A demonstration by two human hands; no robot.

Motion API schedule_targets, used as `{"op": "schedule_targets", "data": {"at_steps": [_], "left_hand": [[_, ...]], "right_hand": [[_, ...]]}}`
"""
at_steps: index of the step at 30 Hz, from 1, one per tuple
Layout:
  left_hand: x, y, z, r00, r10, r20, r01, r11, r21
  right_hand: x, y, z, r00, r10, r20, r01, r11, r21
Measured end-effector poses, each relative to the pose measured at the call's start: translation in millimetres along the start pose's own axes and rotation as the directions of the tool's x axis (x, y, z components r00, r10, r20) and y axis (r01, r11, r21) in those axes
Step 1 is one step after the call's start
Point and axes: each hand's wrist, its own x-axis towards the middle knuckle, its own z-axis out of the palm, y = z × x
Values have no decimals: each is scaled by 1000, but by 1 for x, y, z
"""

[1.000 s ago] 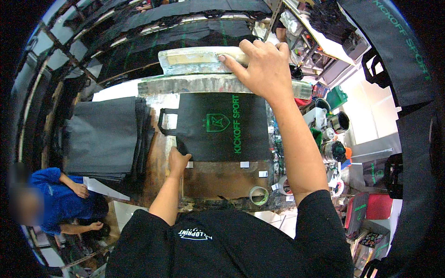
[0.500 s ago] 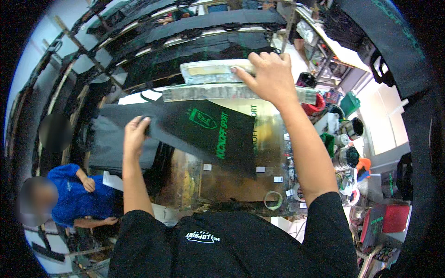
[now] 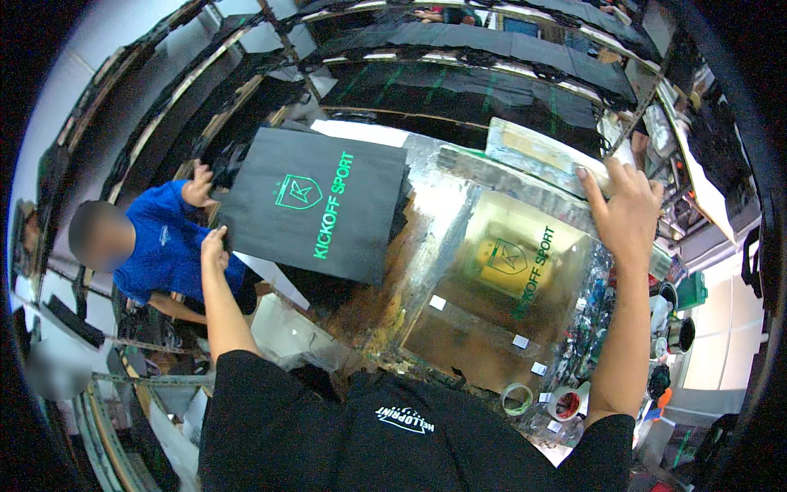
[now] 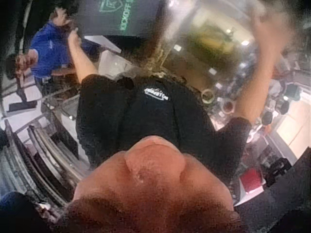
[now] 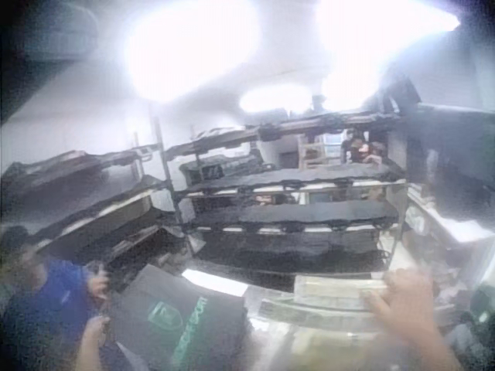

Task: The person screen prints a green logo onto black tote bags using a squeegee and a screen printing frame. They repeatedly pull the squeegee across the frame, lift the screen, and place the printed bags onto a drying rack.

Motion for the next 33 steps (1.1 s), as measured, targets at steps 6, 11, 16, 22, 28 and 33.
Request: {"op": "schedule_targets", "data": {"at_steps": [6,11,16,22,28,33], "left_hand": [[-93,-55,130,485,312,-817,102,908,407],[-302,-43,212,434,865,252,-848,298,438],[-317,-41,272,315,685,657,-940,130,315],[-246,-35,295,749,334,572,-601,-19,799],[-217,-53,286,742,380,552,-608,34,793],[-209,-18,293,714,395,579,-632,6,775]], "right_hand": [[-5,9,-3,1000,14,20,-11,994,-110],[-5,1,-1,1000,-13,-19,12,999,-52],[-4,2,2,999,-24,-26,22,998,-56],[-7,5,-1,1000,-4,-15,3,999,-48],[-10,-2,-2,1000,-5,-28,4,1000,-31],[-12,5,2,998,-21,-60,19,999,-47]]}}
